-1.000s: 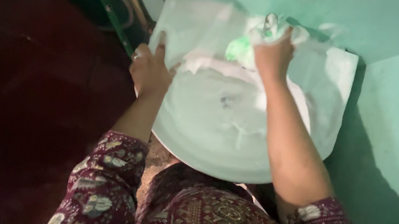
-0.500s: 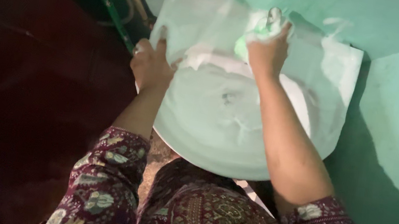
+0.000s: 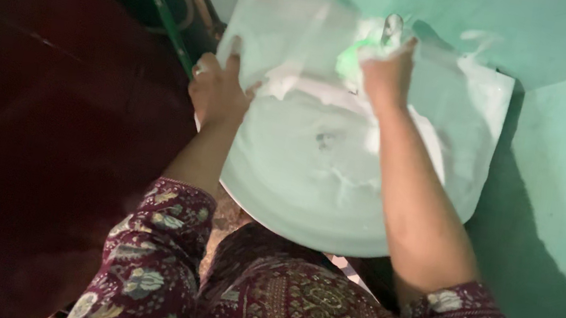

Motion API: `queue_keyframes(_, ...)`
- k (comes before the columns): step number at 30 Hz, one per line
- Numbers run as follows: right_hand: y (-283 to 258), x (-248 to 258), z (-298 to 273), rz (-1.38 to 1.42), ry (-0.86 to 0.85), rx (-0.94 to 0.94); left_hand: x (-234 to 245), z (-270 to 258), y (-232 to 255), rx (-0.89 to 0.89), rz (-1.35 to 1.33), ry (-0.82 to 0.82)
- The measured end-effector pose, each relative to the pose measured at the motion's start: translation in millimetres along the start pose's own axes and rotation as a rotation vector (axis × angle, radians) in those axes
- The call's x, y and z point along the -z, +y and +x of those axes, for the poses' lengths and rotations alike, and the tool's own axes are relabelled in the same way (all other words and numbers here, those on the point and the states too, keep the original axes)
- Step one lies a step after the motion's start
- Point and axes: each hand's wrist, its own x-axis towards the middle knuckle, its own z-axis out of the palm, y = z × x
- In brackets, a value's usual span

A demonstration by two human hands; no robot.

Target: The person cleans a sink and a faucet using a sponge and green liquid soap, rubbing the basin and the metal surfaces.

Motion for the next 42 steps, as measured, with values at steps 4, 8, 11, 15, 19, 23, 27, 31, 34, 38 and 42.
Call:
queue_keyframes(4,-22,28,22,-0.083,-0.241,-0.059,14,3,8,-0.007,0.032,-0.043)
queue_keyframes(8,-36,20,-43,-0.091,-0.036,-0.018,16,1,10,0.006,0.011,-0.055)
queue_keyframes(11,-32,15,-55,-0.211,-0.029,0.046,13,2,11,0.005,0.005,-0.046)
queue_keyframes(15,-17,12,-23,-0.163,-0.011,0.047,10,4,10,-0.004,0.03,-0.083)
queue_keyframes(19,-15,34,13,0.026,-0.207,-0.143,14,1,9,-0.019,-0.003,-0.027)
queue_keyframes(23,-21,21,-20,-0.012,-0.087,-0.103,18,6,12,-0.003,0.029,-0.086)
queue_keyframes(27,-19,10,-53,-0.244,-0.02,0.017,13,5,10,0.003,0.001,-0.052)
queue_keyframes(31,-20,21,-6,-0.059,0.007,0.099,5,2,7,-0.001,-0.021,-0.036)
queue_keyframes(34,-36,38,3,0.1,-0.21,-0.165,-1,4,3,0.008,-0.01,-0.003)
queue_keyframes(38,-51,21,-55,-0.13,-0.057,0.002,3,3,1,-0.012,-0.011,-0.016)
queue_keyframes(42,-17,3,-63,-0.284,-0.011,0.004,1,1,1,-0.026,0.015,0.028)
